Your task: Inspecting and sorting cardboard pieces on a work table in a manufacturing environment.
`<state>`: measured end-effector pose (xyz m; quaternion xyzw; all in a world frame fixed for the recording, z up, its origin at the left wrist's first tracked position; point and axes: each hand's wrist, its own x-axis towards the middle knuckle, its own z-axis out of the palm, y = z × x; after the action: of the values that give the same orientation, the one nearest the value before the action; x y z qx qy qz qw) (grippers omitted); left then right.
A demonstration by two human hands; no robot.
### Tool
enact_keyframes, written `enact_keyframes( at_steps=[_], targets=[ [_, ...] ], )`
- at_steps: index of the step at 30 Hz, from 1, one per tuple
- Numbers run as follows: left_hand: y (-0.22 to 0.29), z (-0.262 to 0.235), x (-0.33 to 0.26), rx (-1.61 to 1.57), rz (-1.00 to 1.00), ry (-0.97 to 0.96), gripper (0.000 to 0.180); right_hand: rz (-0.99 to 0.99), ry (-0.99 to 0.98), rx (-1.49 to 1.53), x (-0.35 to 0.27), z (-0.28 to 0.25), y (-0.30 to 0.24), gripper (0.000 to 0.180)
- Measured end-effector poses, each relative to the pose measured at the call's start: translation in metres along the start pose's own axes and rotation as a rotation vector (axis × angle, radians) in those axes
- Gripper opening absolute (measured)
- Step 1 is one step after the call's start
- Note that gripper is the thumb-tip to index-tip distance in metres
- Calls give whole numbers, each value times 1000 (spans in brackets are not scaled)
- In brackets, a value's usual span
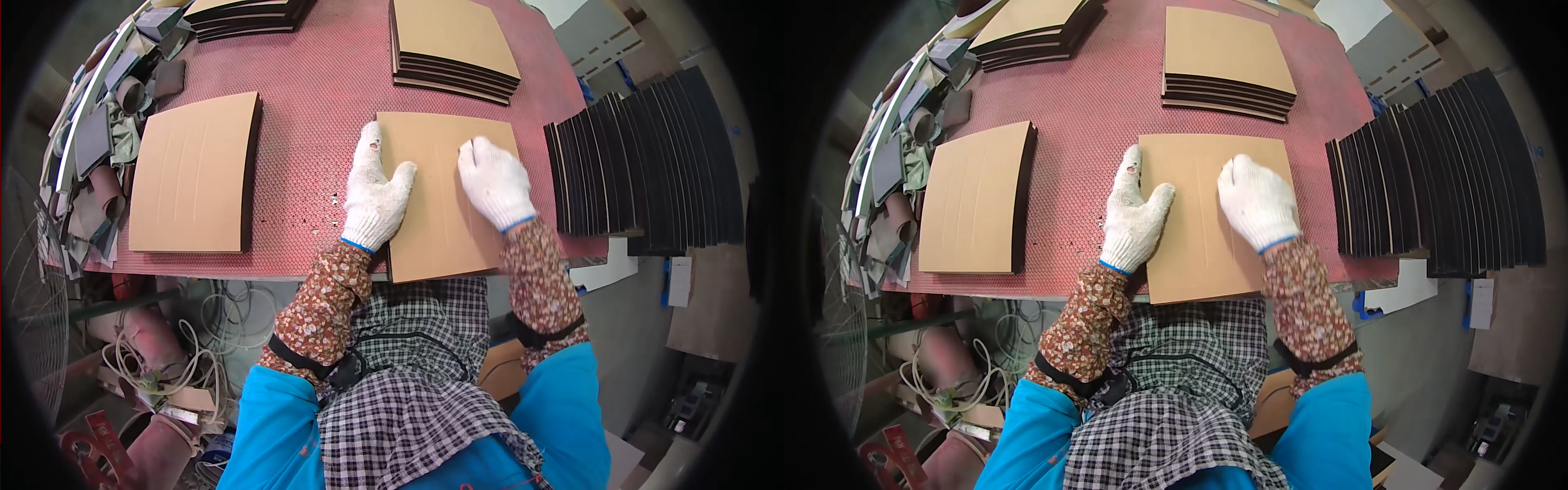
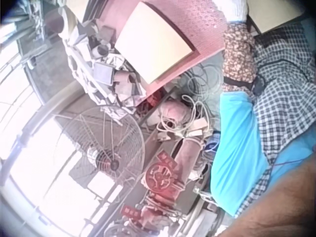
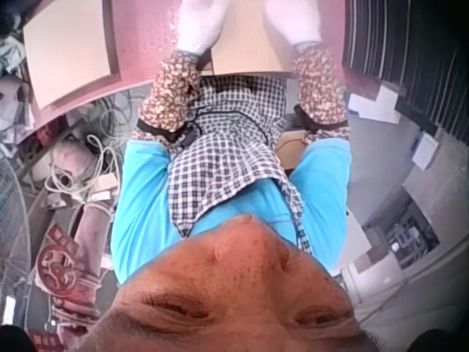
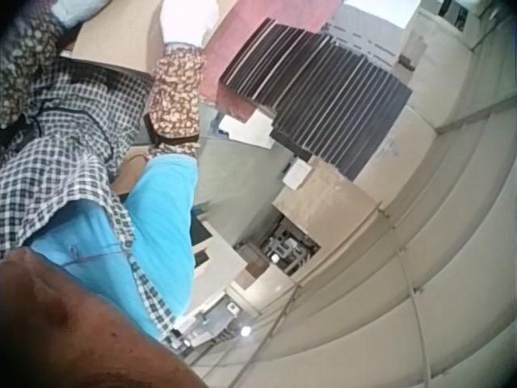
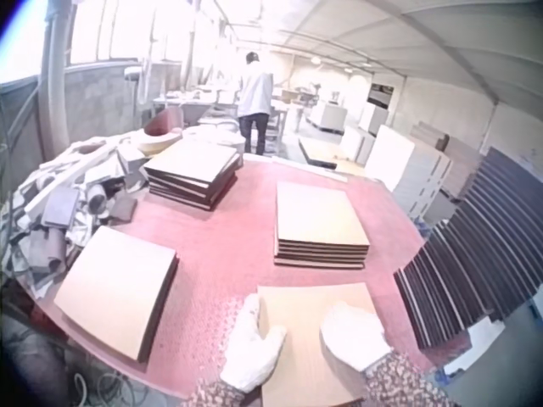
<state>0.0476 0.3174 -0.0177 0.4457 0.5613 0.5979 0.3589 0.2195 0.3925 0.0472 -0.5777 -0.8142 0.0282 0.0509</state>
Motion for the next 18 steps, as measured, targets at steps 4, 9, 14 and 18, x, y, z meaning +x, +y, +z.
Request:
enact_keyframes(
  at_steps=[4, 9, 14, 18],
  targets=[
    [-1, 1, 0, 28, -13, -3, 77, -54, 86, -11, 28, 8, 3, 33],
    [2, 0, -1, 108, -10, 25, 78, 1, 3, -18, 7, -1, -4, 33],
    [-11, 1, 2, 134, 12, 28, 78, -20, -79, 6, -66, -11, -2, 31],
    [-10, -2, 2, 171, 29, 48, 79, -57, -78, 33, -125, -15, 5, 28]
  ],
)
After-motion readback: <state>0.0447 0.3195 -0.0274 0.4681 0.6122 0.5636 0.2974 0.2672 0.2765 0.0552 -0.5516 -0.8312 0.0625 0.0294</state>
